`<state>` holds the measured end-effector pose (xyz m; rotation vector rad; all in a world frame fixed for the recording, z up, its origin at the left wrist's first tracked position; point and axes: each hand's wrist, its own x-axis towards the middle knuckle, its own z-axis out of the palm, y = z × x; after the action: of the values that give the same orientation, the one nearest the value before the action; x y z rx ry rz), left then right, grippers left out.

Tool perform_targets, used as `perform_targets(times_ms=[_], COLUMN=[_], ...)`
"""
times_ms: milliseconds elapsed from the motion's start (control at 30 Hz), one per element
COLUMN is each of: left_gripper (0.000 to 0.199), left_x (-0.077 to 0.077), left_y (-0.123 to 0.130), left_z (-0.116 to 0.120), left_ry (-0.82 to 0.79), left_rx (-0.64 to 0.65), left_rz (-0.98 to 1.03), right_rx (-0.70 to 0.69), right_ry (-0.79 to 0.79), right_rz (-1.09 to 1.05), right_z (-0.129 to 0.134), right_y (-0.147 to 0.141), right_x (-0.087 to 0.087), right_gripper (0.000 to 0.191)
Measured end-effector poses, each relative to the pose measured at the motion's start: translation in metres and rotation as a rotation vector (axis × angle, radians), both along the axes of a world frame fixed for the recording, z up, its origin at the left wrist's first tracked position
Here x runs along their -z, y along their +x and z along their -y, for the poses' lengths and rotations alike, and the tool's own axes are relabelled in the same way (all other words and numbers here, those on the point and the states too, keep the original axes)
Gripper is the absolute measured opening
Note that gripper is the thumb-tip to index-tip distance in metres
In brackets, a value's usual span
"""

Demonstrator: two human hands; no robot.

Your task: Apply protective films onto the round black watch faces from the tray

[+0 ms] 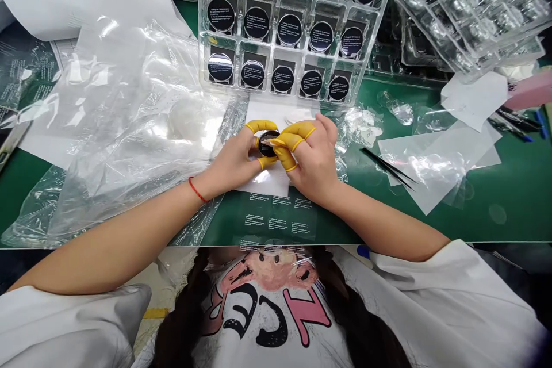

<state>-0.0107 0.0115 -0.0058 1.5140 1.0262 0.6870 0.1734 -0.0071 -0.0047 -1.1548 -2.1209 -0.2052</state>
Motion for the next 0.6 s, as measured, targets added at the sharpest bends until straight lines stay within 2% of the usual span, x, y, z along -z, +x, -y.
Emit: perform_targets(times_ms=[200, 500, 600], left_gripper=[0.056, 0.056, 0.054], left_x=[-0.003, 0.002, 0.0], left_y=[0.0, -0.002, -0.003], left_z=[0.0, 0.0, -0.002], left_ry=[0.015, 0.027, -0.009], left_rx=[0.018, 0.063, 0.095], left_rz=[-0.039, 0.045, 0.098], right_rx=[0.017, 0.031, 0.046], right_ry=[0.013, 0.018, -0.042], right_rz=[-0.004, -0.033, -0.031], right_z=[-0.011, -0.02, -0.023], right_y=[-0.001, 0.003, 0.002], right_x=[0.004, 0.003, 0.004], right_gripper=[0.021, 0.02, 0.02])
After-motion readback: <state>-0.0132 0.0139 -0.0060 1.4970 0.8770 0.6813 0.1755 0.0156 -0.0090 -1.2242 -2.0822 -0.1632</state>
